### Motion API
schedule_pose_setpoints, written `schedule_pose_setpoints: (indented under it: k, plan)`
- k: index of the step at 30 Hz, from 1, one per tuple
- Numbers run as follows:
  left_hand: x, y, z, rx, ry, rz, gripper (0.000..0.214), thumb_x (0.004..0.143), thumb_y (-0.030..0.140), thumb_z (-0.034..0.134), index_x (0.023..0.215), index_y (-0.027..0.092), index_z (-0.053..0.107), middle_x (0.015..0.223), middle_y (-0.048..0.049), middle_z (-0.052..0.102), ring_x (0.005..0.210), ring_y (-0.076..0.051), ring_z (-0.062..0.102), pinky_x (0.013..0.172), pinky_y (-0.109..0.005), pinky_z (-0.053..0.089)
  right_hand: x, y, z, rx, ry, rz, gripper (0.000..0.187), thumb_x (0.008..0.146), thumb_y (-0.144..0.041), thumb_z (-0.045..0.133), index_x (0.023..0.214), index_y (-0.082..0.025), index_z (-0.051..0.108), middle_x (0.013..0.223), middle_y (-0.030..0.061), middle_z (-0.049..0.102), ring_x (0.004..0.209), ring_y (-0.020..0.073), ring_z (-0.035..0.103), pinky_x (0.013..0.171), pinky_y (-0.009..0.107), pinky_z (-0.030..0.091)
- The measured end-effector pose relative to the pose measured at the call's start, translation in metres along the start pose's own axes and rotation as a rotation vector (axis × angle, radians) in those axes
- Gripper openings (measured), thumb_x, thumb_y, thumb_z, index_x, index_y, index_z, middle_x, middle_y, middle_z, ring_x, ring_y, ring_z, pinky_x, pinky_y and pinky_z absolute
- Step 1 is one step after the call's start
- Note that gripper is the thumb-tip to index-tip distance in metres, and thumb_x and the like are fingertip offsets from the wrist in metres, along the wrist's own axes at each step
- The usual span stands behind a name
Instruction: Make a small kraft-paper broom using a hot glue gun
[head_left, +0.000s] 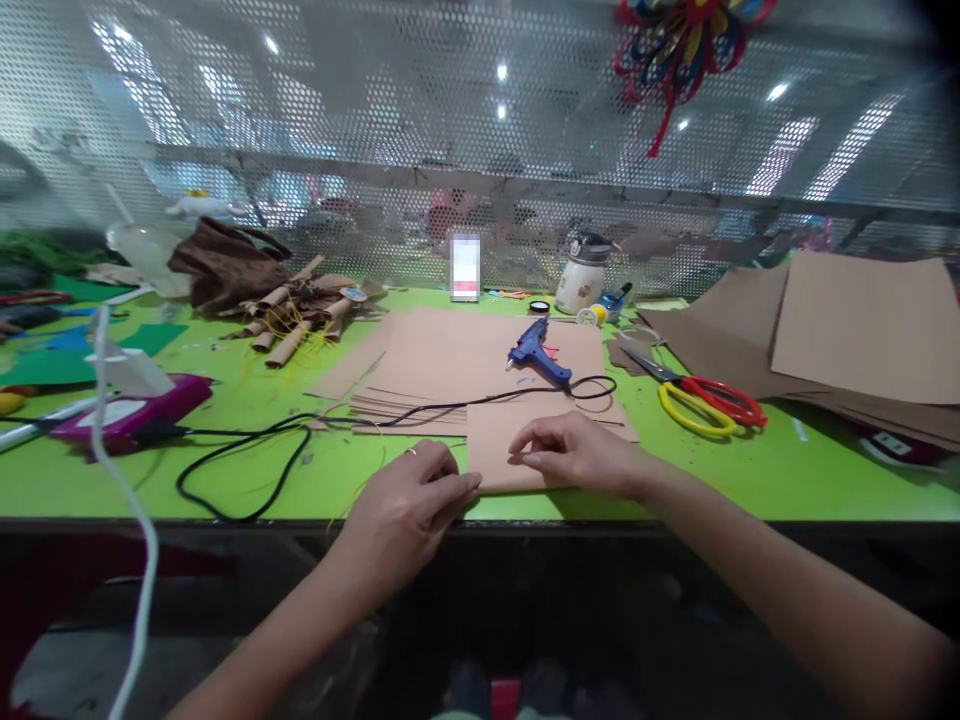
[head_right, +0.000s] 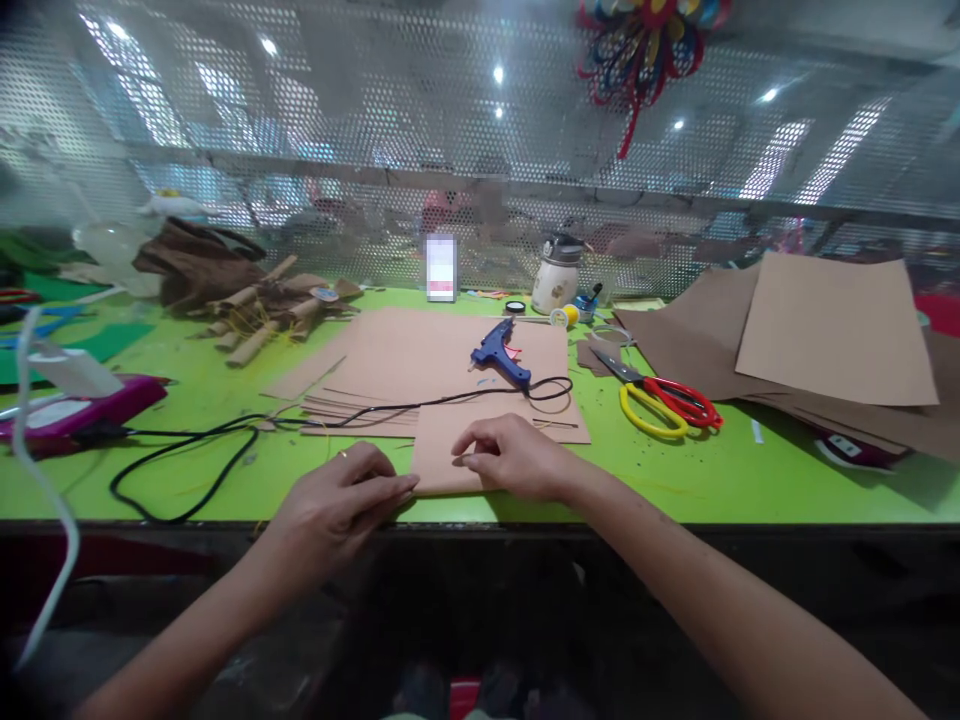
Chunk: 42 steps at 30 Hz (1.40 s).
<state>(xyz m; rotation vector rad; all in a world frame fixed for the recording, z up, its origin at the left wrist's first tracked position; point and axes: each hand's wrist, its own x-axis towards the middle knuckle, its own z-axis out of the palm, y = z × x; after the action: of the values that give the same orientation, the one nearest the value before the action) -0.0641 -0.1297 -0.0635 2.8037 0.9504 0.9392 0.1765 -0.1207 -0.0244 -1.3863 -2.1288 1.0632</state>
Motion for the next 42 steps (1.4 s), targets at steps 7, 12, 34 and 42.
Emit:
schedule_pose_setpoints:
  k: [7, 12, 34, 42]
  plan:
    - [0.002, -0.001, -0.001, -0.027, -0.014, -0.005, 0.019, 0.090, 0.023, 0.052, 0.098, 0.021, 0.070, 0.078, -0.0037, 0.053, 0.069, -0.013, 0.048, 0.058, -0.023, 0.037, -0.014, 0.018, 0.002, -0.203, 0.145, -0.173, 0.023, 0.092, -0.028, 0.050, 0.101, -0.015, 0.066, 0.082, 0.0054, 0.068, 0.069, 0.0141, 0.056, 0.065, 0.025, 0.041]
    - [0.006, 0.000, -0.005, -0.043, -0.032, -0.009, 0.020, 0.091, 0.022, 0.051, 0.093, 0.019, 0.070, 0.077, -0.0046, 0.056, 0.069, -0.013, 0.050, 0.058, -0.024, 0.038, -0.027, 0.026, 0.001, -0.174, 0.184, -0.313, 0.024, 0.095, -0.026, 0.047, 0.111, -0.018, 0.061, 0.100, 0.0083, 0.066, 0.085, 0.0163, 0.059, 0.077, 0.027, 0.045]
    - [0.007, 0.000, -0.005, -0.092, -0.051, -0.007, 0.018, 0.093, 0.020, 0.047, 0.087, 0.018, 0.064, 0.090, -0.0066, 0.061, 0.082, -0.016, 0.056, 0.071, -0.028, 0.045, -0.044, 0.027, 0.006, -0.402, 0.233, -0.394, 0.019, 0.092, -0.026, 0.054, 0.099, -0.015, 0.068, 0.083, 0.0079, 0.054, 0.084, 0.0205, 0.050, 0.072, 0.032, 0.043]
    - [0.007, 0.000, -0.003, -0.114, -0.095, 0.000, 0.017, 0.093, 0.019, 0.045, 0.087, 0.017, 0.060, 0.092, -0.0066, 0.061, 0.085, -0.016, 0.054, 0.075, -0.030, 0.044, -0.042, 0.014, -0.001, -0.392, 0.176, -0.260, 0.013, 0.087, -0.025, 0.060, 0.089, -0.016, 0.068, 0.084, 0.0062, 0.056, 0.083, 0.0188, 0.053, 0.073, 0.030, 0.043]
